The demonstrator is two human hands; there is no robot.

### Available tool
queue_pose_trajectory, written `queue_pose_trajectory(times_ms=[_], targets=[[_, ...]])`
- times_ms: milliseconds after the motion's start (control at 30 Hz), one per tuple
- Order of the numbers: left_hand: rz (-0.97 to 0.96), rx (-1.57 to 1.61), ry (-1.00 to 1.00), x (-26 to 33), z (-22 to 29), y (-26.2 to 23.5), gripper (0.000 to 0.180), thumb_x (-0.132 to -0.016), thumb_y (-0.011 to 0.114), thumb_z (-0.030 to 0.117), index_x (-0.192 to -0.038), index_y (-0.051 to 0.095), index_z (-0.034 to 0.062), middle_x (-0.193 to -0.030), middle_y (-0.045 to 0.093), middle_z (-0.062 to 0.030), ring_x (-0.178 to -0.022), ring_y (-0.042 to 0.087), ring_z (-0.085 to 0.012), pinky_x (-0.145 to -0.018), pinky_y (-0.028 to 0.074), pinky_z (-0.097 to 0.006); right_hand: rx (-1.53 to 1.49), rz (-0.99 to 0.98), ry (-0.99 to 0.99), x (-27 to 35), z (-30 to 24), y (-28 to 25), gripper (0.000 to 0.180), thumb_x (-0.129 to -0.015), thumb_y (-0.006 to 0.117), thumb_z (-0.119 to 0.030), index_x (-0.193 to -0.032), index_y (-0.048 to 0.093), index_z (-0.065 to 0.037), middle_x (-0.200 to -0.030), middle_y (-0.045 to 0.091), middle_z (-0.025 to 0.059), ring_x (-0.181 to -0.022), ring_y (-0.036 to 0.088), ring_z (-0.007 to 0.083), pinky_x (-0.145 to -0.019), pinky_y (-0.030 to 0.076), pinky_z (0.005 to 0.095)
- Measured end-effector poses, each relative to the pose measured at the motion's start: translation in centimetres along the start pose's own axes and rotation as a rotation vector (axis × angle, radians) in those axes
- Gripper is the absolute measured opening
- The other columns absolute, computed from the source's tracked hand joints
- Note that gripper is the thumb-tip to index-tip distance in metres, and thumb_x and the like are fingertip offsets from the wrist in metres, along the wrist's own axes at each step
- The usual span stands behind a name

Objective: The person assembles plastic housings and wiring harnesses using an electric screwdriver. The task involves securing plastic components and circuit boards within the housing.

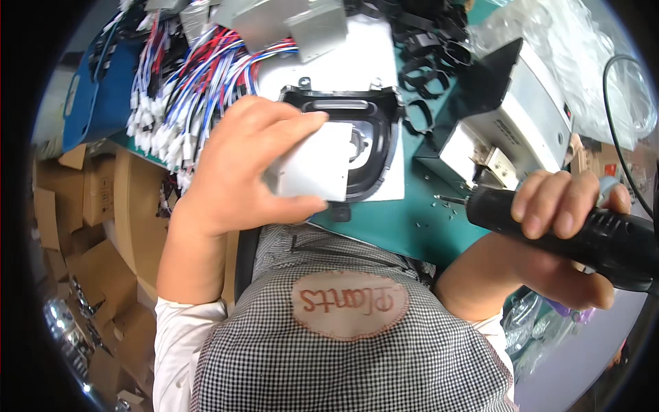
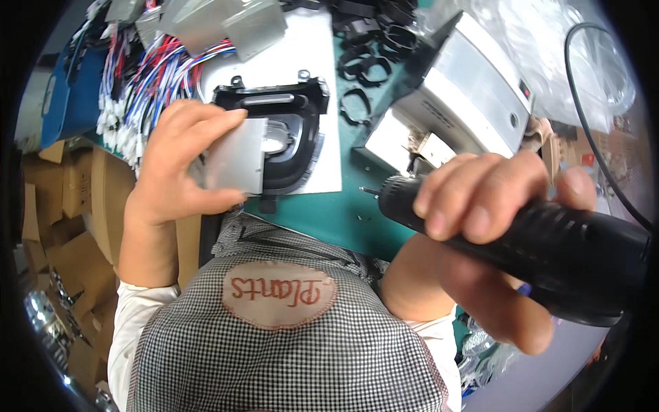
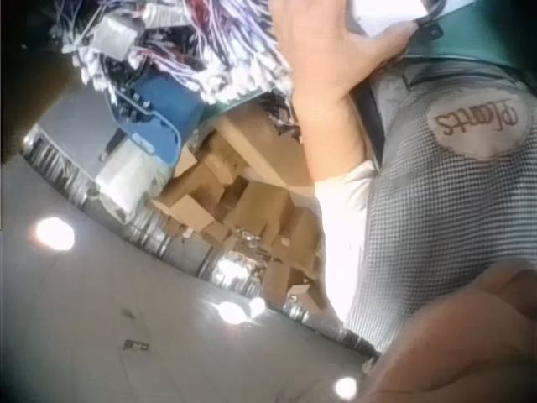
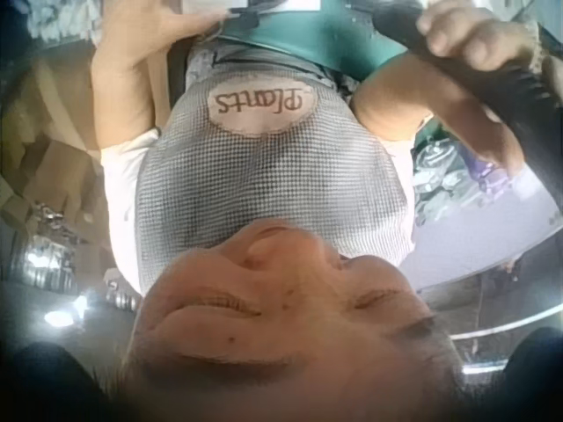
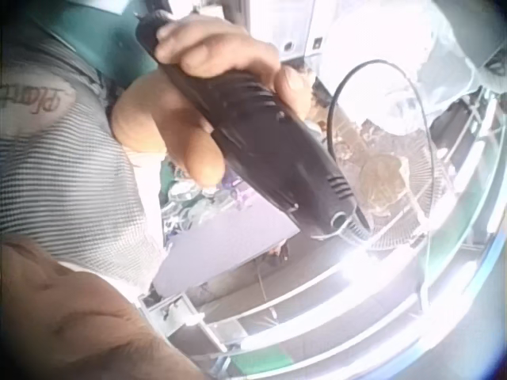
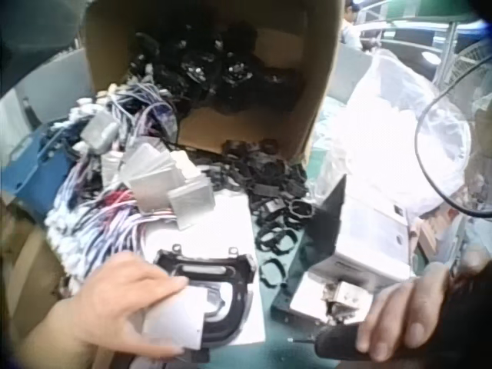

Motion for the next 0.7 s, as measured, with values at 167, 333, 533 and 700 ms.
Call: queue_pose_trajectory(times_ms=[167,333,533,700], targets=[[0.044,-0.151,-0.04,-1.0,0.4,0.0,0.062,-0.051,0.079,0.026,-0.106,0.063,0.002,-0.109,0.06,-0.0121,-0.112,0.05,-0.0348,-0.094,0.04,-0.044,-0.098,-0.1,0.028,-1.7,0.7,1.3,0.085,-0.076,0.065,-0.059,-0.131,0.04,0.001,-0.089,0.052,0.0055,-0.066,0.054,0.0158,-0.058,0.044,0.0301],[0.058,-0.16,-0.092,-1.7,-0.4,1.1,0.06,-0.053,0.079,0.028,-0.105,0.062,0.0026,-0.115,0.059,-0.0132,-0.119,0.048,-0.0357,-0.097,0.038,-0.045,-0.117,-0.057,0.016,-2.8,2.6,2.7,0.086,-0.073,0.067,-0.062,-0.129,0.041,-0.002,-0.085,0.052,0.0052,-0.061,0.054,0.016,-0.055,0.044,0.0299],[0.052,-0.167,-0.059,-1.9,-0.5,1.7,0.063,-0.054,0.08,0.029,-0.108,0.06,0.0037,-0.11,0.061,-0.0114,-0.116,0.051,-0.033,-0.096,0.038,-0.044,-0.063,-0.01,-0.044,-3.0,4.3,3.6,0.088,-0.075,0.062,-0.066,-0.131,0.039,-0.003,-0.083,0.052,0.0064,-0.059,0.053,0.0169,-0.053,0.045,0.0319],[0.077,-0.137,-0.035,-1.9,-0.3,1.9,0.063,-0.052,0.08,0.026,-0.107,0.06,0.004,-0.107,0.062,-0.0107,-0.113,0.053,-0.0324,-0.096,0.038,-0.043,-0.041,0.023,-0.035,-2.9,5.1,4.1,0.084,-0.079,0.055,-0.067,-0.131,0.038,-0.002,-0.082,0.052,0.0088,-0.056,0.053,0.0189,-0.05,0.046,0.0339]])
Point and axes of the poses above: each hand's wrist, its own x-axis away from the middle knuckle, its own y-axis out of the palm, z = x × y, the point moved 7 cm from there along -x, towards the middle knuckle
